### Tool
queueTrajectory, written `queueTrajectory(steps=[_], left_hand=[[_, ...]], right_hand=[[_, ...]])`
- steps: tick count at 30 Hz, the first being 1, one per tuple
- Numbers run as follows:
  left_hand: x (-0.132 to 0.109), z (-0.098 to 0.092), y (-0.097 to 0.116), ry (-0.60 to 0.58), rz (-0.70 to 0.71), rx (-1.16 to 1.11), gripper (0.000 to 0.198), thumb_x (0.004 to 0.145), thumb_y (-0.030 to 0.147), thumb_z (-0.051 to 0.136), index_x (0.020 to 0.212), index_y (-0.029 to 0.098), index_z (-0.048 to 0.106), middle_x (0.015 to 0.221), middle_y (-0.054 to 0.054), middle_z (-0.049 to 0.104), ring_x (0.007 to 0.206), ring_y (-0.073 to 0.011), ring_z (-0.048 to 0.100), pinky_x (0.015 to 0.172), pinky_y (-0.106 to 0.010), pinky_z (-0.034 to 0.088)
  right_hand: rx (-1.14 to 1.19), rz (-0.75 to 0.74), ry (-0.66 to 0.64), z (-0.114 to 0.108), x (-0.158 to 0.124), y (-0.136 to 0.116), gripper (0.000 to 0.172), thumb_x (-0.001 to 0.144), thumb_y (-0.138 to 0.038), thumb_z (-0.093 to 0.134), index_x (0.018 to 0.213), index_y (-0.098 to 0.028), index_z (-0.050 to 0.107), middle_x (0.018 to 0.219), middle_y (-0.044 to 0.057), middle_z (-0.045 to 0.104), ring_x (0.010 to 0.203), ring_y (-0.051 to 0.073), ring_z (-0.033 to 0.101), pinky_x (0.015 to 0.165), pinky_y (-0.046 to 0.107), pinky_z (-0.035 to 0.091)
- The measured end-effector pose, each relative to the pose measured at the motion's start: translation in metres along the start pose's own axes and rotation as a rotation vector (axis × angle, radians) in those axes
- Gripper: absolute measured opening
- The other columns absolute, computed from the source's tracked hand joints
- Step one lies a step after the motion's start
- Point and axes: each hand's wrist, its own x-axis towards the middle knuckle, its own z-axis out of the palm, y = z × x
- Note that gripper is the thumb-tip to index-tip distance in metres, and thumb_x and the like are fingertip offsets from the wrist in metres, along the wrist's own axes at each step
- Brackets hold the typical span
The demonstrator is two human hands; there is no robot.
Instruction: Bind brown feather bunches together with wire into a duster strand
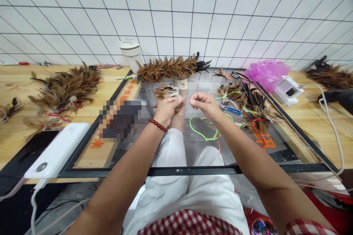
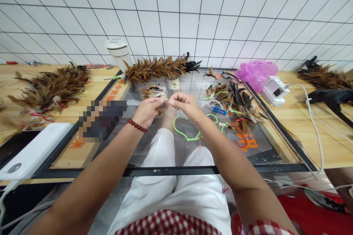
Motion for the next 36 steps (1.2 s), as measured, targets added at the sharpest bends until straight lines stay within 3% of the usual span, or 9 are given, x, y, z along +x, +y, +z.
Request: queueTrajectory(steps=[3,12,18,22,26,29,32,36], left_hand=[[-0.001,0.001,0.001,0.015,-0.013,-0.029,0.025,0.055,0.028,0.082,0.067,0.010,0.069,0.063,-0.005,0.066,0.057,-0.0098,0.059,0.055,-0.021,0.048],[-0.007,0.008,0.004,-0.017,-0.100,-0.029,0.014,0.069,0.019,0.073,0.071,0.008,0.065,0.062,-0.006,0.066,0.056,-0.0116,0.063,0.049,-0.018,0.048],[-0.010,0.010,0.004,-0.069,-0.086,0.007,0.016,0.070,0.022,0.072,0.072,0.008,0.064,0.059,-0.004,0.063,0.052,-0.0094,0.060,0.047,-0.017,0.047],[-0.011,0.010,0.005,-0.062,-0.057,0.047,0.021,0.067,0.026,0.075,0.065,0.010,0.061,0.054,0.000,0.059,0.044,-0.0055,0.052,0.041,-0.015,0.039],[-0.011,0.009,0.006,-0.076,-0.017,0.087,0.024,0.064,0.028,0.076,0.060,0.011,0.059,0.051,0.002,0.055,0.041,-0.0045,0.048,0.040,-0.016,0.036],[-0.012,0.007,0.007,-0.122,-0.032,0.138,0.026,0.062,0.031,0.077,0.060,0.011,0.060,0.051,0.001,0.055,0.043,-0.0049,0.048,0.041,-0.016,0.036],[-0.011,0.003,0.008,-0.179,-0.048,0.204,0.029,0.059,0.034,0.078,0.059,0.011,0.061,0.051,0.001,0.055,0.043,-0.0050,0.048,0.041,-0.016,0.035],[-0.010,0.001,0.010,-0.202,-0.041,0.266,0.030,0.058,0.036,0.078,0.057,0.012,0.060,0.050,0.001,0.056,0.043,-0.0055,0.048,0.041,-0.016,0.035]], right_hand=[[-0.023,0.031,-0.083,0.002,-0.002,0.000,0.023,0.069,-0.036,0.071,0.070,-0.016,0.061,0.059,-0.004,0.049,0.054,0.007,0.039,0.054,0.023,0.032],[-0.077,0.060,0.084,0.008,0.001,0.011,0.027,0.069,-0.040,0.070,0.070,-0.015,0.060,0.058,-0.004,0.052,0.052,0.006,0.039,0.053,0.022,0.031],[-0.122,0.017,0.101,0.010,0.002,0.011,0.031,0.070,-0.045,0.069,0.073,-0.016,0.059,0.063,-0.001,0.059,0.055,0.008,0.047,0.054,0.023,0.037],[-0.181,-0.025,0.110,0.009,0.003,0.015,0.032,0.070,-0.046,0.070,0.075,-0.016,0.060,0.064,-0.002,0.056,0.057,0.008,0.047,0.055,0.023,0.039],[-0.141,-0.045,0.116,0.006,0.003,0.019,0.033,0.068,-0.042,0.073,0.089,-0.017,0.062,0.068,-0.003,0.054,0.057,0.008,0.044,0.054,0.022,0.037],[-0.115,-0.058,0.045,0.004,0.003,0.016,0.036,0.069,-0.037,0.073,0.100,-0.020,0.065,0.071,-0.004,0.054,0.057,0.007,0.042,0.054,0.023,0.036],[-0.153,-0.035,-0.010,0.001,0.003,0.012,0.029,0.070,-0.036,0.073,0.093,-0.019,0.068,0.070,-0.003,0.058,0.058,0.008,0.044,0.055,0.024,0.038],[-0.185,0.002,0.015,-0.001,0.003,0.010,0.023,0.067,-0.035,0.073,0.078,-0.016,0.067,0.068,-0.001,0.061,0.058,0.008,0.047,0.057,0.024,0.041]])
